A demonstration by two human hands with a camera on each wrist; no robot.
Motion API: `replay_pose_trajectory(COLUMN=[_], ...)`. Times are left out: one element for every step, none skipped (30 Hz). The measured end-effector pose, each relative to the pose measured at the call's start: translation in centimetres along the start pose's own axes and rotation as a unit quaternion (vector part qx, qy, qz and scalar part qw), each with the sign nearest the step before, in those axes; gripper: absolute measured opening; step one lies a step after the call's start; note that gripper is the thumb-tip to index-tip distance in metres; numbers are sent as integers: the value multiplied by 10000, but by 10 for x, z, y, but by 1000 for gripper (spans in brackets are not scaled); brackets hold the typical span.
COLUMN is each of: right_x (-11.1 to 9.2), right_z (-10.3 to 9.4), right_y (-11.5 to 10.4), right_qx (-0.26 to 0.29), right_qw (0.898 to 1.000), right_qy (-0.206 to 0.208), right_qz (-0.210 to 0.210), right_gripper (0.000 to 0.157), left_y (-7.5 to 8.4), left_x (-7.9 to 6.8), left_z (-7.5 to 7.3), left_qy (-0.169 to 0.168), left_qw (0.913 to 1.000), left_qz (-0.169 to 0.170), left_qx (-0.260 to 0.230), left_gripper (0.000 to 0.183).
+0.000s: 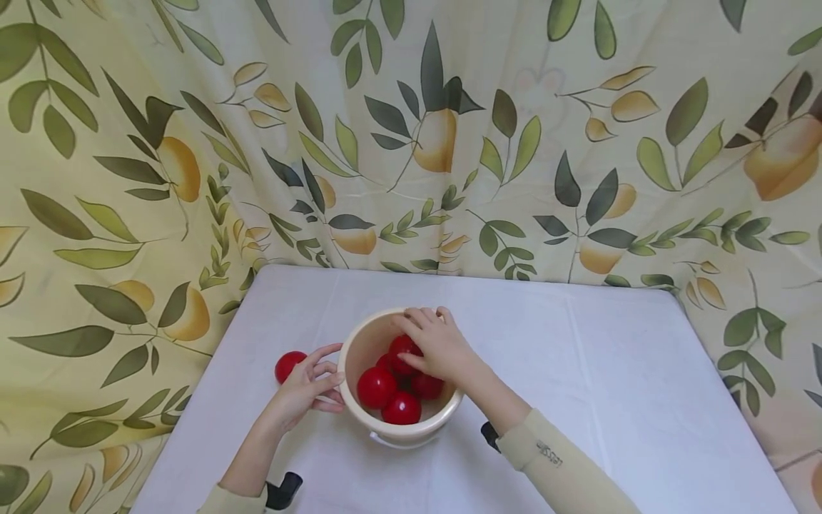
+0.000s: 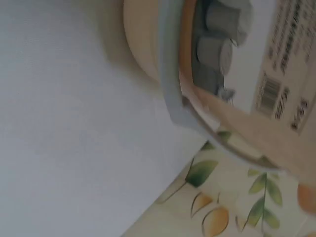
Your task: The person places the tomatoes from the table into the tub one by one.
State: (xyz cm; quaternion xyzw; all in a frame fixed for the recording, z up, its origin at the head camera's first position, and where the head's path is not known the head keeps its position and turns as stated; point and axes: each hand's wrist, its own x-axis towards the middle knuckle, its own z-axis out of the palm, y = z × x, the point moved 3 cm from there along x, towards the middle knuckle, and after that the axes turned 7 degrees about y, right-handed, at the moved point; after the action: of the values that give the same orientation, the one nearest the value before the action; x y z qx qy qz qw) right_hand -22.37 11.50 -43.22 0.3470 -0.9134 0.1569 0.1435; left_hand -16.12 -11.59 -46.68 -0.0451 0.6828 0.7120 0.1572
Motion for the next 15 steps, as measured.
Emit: replay_pose_trajectory(right_x=[-1, -3, -5, -8, -11, -15, -18, -22, -27, -32, -37, -42, -47, -52, -56], right_z=[-5, -10, -15, -20, -23, -27, -29, -31, -32, -33, -33, -33, -33, -33, -33], right_y=[4, 7, 11, 15, 19, 23, 26, 30, 33, 36, 39, 42, 44, 45, 46], right_qx=[87, 207, 359, 577, 801, 1012, 1261, 1523, 1777, 2018, 2188, 2380, 2570, 2750, 2929], right_qw=[9995, 9979, 9952, 9911, 9859, 9799, 9727, 9638, 9536, 9417, 9309, 9204, 9097, 8997, 8900], right_qy=[242, 464, 672, 839, 921, 973, 959, 923, 851, 739, 616, 501, 367, 245, 102], right_qz=[188, 409, 615, 852, 1141, 1414, 1694, 1983, 2276, 2589, 2858, 3062, 3242, 3382, 3494], right_gripper=[61, 60, 60, 61, 62, 64, 66, 68, 70, 72, 73, 73, 74, 74, 75], left_y=[0, 1, 0, 0, 0, 1, 1, 1, 1, 1, 1, 1, 1, 1, 1], left_x=[0, -1, -1, -1, -1, -1, -1, -1, -1, -1, -1, -1, -1, -1, -1], left_z=[0, 0, 0, 0, -1, -1, -1, 0, 0, 0, 0, 0, 0, 0, 0], left_qy=[5, 7, 12, 16, 15, 15, -2, -3, 3, 2, 2, 2, 4, 15, 18], left_qw=[10000, 10000, 10000, 10000, 10000, 10000, 10000, 10000, 10000, 10000, 10000, 10000, 10000, 10000, 10000], left_qz=[2, 5, 0, -5, -4, -7, -7, -9, -11, -8, -14, -18, -23, -25, -30], left_qx=[-1, -4, 1, 7, 18, 26, 28, 32, 42, 44, 44, 41, 38, 41, 47], left_gripper=[56, 56, 56, 56, 56, 56, 55, 55, 55, 55, 55, 56, 56, 56, 56])
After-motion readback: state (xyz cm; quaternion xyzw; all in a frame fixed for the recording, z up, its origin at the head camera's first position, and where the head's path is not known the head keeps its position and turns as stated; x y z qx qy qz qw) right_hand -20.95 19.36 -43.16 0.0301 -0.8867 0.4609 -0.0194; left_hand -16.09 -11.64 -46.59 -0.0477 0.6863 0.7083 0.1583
